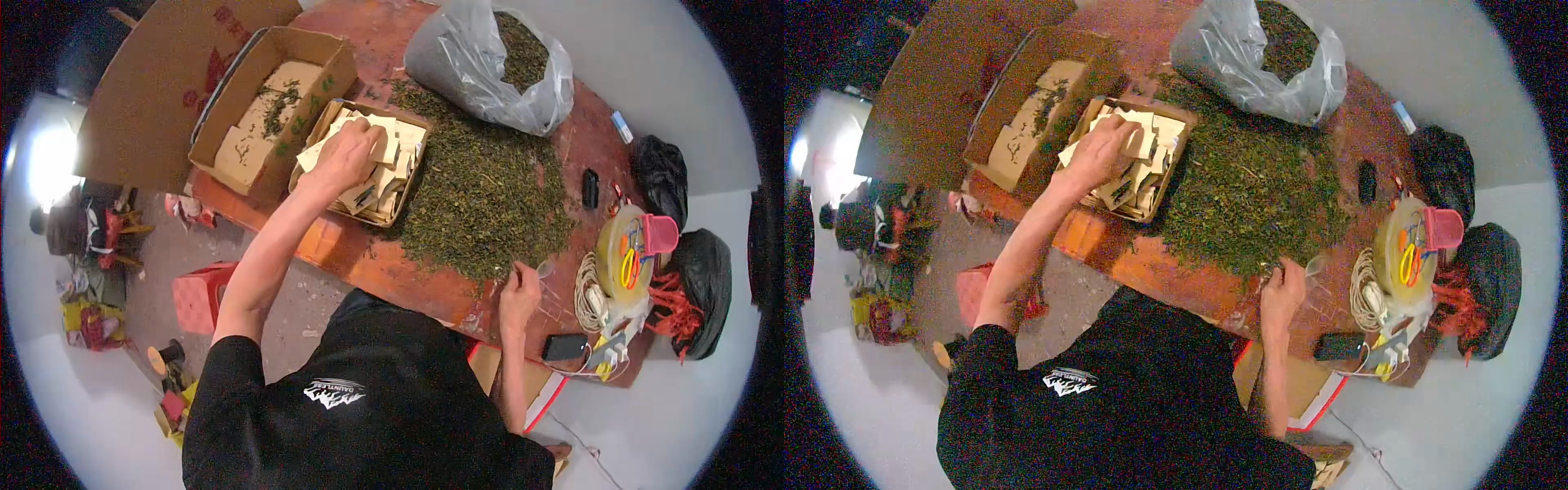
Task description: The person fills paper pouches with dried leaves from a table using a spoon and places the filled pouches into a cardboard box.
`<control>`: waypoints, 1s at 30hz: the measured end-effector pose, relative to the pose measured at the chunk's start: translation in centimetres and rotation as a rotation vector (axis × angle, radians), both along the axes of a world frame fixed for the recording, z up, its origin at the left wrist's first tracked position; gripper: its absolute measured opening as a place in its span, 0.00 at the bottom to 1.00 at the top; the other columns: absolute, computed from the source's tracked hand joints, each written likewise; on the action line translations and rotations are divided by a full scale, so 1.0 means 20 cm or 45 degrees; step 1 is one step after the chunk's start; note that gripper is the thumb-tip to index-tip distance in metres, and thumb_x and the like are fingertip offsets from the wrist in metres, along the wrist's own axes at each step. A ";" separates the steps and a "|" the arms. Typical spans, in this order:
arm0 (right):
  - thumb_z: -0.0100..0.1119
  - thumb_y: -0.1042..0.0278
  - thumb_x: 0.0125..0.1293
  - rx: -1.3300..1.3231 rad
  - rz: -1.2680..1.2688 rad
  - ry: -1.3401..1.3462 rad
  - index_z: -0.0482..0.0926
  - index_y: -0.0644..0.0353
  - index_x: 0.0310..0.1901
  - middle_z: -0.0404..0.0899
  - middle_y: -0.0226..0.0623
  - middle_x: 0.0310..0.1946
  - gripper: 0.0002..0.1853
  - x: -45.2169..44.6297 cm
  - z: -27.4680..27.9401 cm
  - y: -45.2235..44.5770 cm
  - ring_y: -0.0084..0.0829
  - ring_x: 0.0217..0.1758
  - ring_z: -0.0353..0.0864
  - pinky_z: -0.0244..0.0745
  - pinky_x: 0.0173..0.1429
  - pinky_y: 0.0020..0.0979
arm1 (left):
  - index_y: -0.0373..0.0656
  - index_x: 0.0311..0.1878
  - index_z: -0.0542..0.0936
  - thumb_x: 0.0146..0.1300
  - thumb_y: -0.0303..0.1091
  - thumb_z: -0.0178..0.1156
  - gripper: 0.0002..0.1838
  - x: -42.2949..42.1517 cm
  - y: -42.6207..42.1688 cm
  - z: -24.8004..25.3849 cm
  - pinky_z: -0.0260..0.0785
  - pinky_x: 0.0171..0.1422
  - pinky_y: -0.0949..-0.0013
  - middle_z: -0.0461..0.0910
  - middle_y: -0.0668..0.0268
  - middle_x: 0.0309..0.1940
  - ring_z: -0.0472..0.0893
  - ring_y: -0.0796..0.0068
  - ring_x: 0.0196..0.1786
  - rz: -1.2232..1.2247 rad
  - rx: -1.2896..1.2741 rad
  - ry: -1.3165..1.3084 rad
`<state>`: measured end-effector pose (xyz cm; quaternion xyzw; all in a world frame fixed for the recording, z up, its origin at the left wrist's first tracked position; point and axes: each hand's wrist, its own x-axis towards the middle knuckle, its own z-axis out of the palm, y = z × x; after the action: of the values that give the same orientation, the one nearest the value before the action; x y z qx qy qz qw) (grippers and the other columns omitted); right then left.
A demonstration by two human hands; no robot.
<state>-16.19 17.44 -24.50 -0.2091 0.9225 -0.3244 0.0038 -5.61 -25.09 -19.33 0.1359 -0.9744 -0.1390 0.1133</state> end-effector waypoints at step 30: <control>0.71 0.56 0.66 0.380 -0.449 0.031 0.79 0.65 0.56 0.80 0.57 0.47 0.24 -0.13 -0.26 0.20 0.60 0.56 0.79 0.74 0.58 0.56 | 0.39 0.62 0.76 0.54 0.30 0.76 0.31 0.08 0.72 0.27 0.77 0.51 0.61 0.81 0.55 0.50 0.83 0.60 0.47 0.007 0.848 0.180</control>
<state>-18.73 21.41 -29.65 -0.0457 0.9825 -0.1773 -0.0331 -3.98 -10.62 -14.00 0.1582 -0.8648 -0.4584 0.1304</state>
